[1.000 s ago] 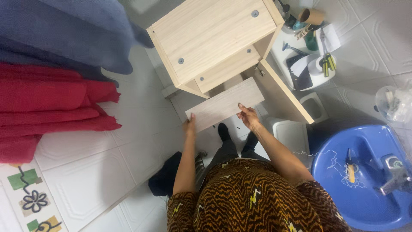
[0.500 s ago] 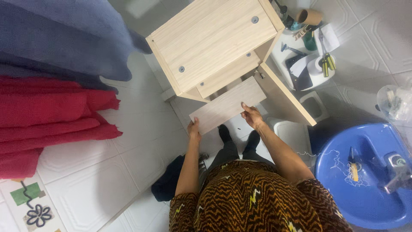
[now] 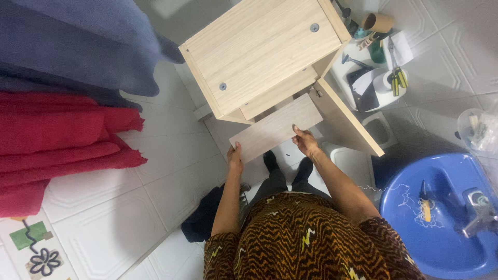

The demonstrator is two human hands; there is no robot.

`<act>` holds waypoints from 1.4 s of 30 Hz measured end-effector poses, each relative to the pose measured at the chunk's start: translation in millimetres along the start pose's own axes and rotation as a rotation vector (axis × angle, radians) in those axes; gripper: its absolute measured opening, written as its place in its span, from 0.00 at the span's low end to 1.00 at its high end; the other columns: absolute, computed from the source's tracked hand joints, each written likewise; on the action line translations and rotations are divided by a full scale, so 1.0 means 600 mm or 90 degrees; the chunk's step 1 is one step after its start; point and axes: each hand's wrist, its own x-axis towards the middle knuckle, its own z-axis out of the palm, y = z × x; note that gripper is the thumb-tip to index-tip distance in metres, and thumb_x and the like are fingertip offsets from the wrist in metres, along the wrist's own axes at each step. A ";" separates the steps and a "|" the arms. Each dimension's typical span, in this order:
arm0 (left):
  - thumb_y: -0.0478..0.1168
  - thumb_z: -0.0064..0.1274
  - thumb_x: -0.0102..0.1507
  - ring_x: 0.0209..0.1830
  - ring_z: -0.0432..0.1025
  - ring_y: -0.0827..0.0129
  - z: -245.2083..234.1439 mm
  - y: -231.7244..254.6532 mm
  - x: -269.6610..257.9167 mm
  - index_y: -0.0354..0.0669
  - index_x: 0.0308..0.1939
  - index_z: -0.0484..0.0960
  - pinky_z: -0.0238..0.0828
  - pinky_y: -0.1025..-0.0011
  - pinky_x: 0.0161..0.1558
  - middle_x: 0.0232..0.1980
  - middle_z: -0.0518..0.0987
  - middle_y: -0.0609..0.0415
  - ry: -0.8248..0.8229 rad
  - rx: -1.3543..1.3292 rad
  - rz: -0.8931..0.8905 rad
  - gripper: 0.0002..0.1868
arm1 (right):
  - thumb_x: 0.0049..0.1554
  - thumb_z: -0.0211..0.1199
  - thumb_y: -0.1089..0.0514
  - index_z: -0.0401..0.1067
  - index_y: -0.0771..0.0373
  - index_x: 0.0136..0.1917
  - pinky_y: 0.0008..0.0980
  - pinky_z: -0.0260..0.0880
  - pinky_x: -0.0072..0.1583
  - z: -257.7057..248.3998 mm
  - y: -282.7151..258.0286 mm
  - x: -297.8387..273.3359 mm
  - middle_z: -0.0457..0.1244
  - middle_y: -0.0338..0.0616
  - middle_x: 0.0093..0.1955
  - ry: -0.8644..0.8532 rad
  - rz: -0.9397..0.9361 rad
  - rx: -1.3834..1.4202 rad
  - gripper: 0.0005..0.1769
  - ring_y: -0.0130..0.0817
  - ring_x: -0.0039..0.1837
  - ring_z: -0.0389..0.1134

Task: The person uses a screwdriver to tighten a towel ring on a tiled wall, then moves to a small wooden cabinet where they remove a shelf and thread a white cord through it. The person handles the screwdriver, towel ring, wooden shelf, and cord.

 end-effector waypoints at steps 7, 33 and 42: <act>0.58 0.56 0.63 0.70 0.64 0.52 -0.004 -0.003 0.000 0.31 0.72 0.65 0.58 0.57 0.71 0.71 0.70 0.39 -0.056 -0.081 0.035 0.43 | 0.57 0.72 0.51 0.73 0.72 0.52 0.30 0.59 0.39 -0.003 0.002 0.003 0.62 0.41 0.37 0.009 -0.004 -0.011 0.21 0.30 0.35 0.62; 0.52 0.64 0.59 0.66 0.65 0.50 -0.069 -0.002 -0.044 0.35 0.72 0.69 0.63 0.56 0.65 0.65 0.70 0.34 0.043 0.010 0.187 0.42 | 0.63 0.71 0.59 0.67 0.74 0.47 0.37 0.66 0.48 -0.068 0.052 -0.060 0.61 0.44 0.43 -0.123 -0.062 0.041 0.17 0.34 0.42 0.63; 0.45 0.64 0.64 0.56 0.67 0.66 -0.084 -0.003 -0.108 0.39 0.60 0.74 0.64 0.66 0.60 0.55 0.75 0.51 -0.020 -0.095 0.395 0.25 | 0.61 0.67 0.59 0.73 0.71 0.49 0.33 0.66 0.46 -0.087 0.041 -0.086 0.66 0.44 0.42 -0.189 -0.115 -0.017 0.11 0.32 0.43 0.65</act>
